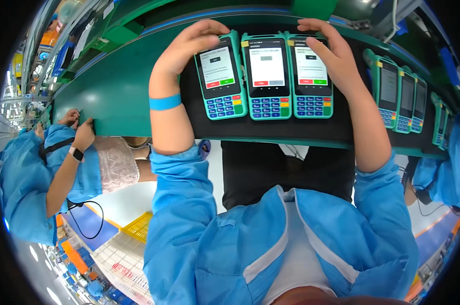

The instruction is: Testing and configuring multiple handheld electronic terminals on a factory assembly line.

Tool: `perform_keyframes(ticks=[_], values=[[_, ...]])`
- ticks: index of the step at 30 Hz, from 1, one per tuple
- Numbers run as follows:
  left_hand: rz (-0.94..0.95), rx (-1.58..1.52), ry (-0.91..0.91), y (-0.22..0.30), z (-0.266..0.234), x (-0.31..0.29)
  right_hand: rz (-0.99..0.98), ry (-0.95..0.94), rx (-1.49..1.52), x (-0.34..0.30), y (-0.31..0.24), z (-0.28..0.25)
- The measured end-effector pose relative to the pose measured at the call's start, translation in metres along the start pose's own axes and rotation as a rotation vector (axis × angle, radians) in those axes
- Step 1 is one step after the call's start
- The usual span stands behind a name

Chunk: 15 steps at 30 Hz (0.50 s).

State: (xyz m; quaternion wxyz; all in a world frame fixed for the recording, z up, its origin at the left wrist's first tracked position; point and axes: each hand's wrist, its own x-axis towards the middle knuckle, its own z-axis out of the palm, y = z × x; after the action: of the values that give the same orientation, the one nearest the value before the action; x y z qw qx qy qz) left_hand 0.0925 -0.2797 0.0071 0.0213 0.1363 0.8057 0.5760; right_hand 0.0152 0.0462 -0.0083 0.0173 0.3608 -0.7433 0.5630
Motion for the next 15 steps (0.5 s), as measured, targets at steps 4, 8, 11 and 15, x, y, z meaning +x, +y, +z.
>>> perform_keyframes(ticks=[4, 8, 11, 15], values=[[0.088, 0.443, -0.011, 0.032, 0.009, -0.012, -0.056, -0.016, -0.159, -0.002, 0.0, -0.001], [0.019, 0.53, -0.02, 0.041, 0.023, -0.018, 0.006, -0.047, -0.255, 0.002, -0.007, 0.0], [-0.027, 0.516, -0.012, 0.041, 0.025, -0.015, 0.044, -0.009, -0.136, 0.006, -0.022, -0.008], [-0.05, 0.281, -0.028, 0.039, 0.017, -0.009, 0.16, -0.315, -0.004, 0.012, -0.043, -0.034]])
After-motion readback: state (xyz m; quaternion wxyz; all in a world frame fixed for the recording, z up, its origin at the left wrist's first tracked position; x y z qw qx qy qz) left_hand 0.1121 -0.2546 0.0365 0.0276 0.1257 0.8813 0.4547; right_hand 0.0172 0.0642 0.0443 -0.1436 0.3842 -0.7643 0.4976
